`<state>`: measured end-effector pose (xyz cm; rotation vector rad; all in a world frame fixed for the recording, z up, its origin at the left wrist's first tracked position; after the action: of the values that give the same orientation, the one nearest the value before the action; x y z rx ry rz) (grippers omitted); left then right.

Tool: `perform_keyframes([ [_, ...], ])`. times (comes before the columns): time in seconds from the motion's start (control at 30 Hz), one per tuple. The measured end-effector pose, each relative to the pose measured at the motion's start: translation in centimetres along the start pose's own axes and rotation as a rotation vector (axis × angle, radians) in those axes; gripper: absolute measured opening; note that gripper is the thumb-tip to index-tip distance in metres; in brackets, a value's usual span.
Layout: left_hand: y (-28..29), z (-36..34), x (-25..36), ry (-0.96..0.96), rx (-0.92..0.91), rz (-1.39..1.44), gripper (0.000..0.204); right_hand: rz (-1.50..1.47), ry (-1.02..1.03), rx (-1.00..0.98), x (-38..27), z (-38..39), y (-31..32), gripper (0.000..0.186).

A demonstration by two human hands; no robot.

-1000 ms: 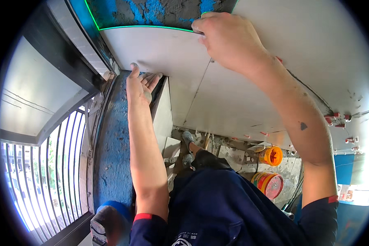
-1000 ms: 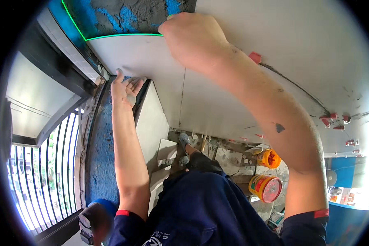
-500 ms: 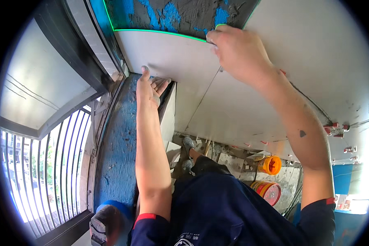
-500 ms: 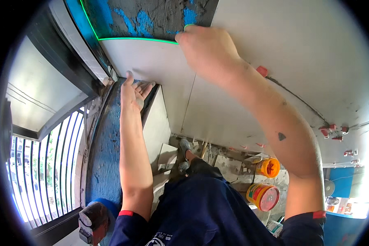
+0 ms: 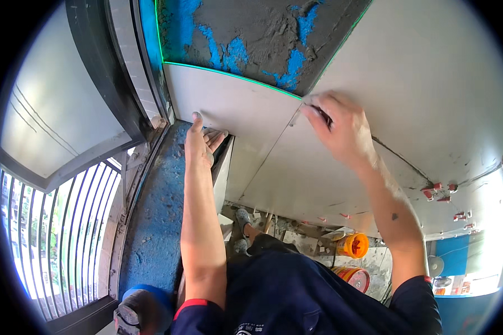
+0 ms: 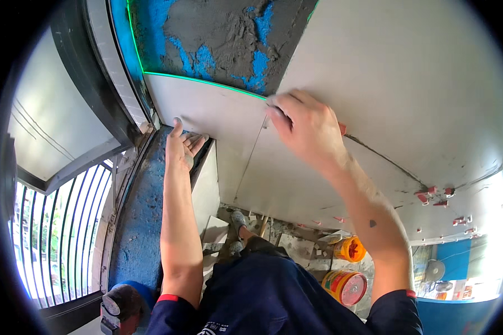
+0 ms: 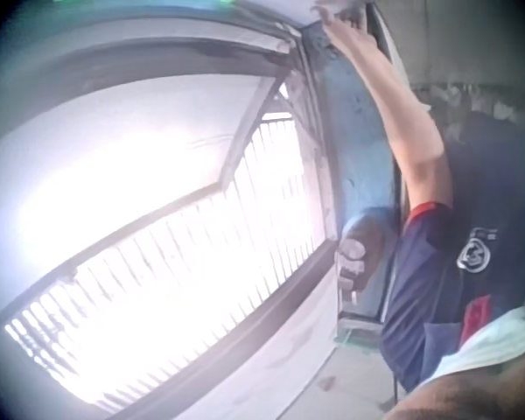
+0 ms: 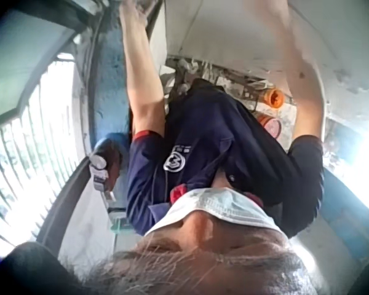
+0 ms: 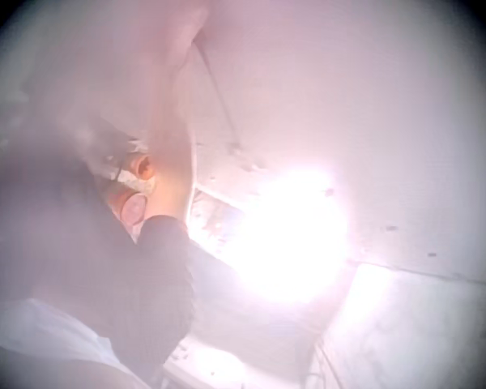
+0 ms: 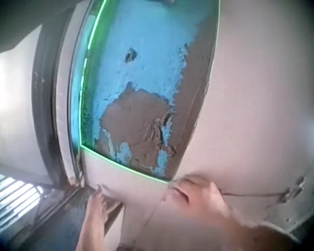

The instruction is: The person places a tile on a wall using spacers and then uses a powered grinding tool to trim another piece of tile on the floor.

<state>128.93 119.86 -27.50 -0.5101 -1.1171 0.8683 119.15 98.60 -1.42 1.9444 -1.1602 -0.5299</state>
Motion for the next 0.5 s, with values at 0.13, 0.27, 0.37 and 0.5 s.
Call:
perform_keyframes([
  [0.13, -0.4, 0.4, -0.2, -0.004, 0.016, -0.019, 0.076, 0.132, -0.073, -0.062, 0.7, 3.4, -1.2, 0.020],
  [0.27, -0.8, 1.0, 0.2, 0.006, 0.022, -0.032, 0.073, 0.281, -0.055, -0.184, 0.5, 5.5, -3.7, 0.056],
  [0.37, -1.0, 1.4, 0.6, -0.011, 0.020, -0.052, 0.076, 0.495, -0.043, -0.322, 0.7, 5.7, -4.9, 0.071],
  [0.5, -1.0, 0.9, 0.2, -0.005, 0.017, -0.036, 0.080, 0.621, 0.024, -0.325, 0.7, 6.3, -5.9, 0.074],
])
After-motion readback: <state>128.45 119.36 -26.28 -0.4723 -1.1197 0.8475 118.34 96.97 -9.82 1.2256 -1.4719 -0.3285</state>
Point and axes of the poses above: each hand's wrist, its own z-axis away from the middle knuckle, its own y-axis out of the back of the hand, x = y × z, the point moved 8 cm from there along -z, towards the middle knuckle, and after that the axes turned 11 degrees about z, right-handed, at the moved point
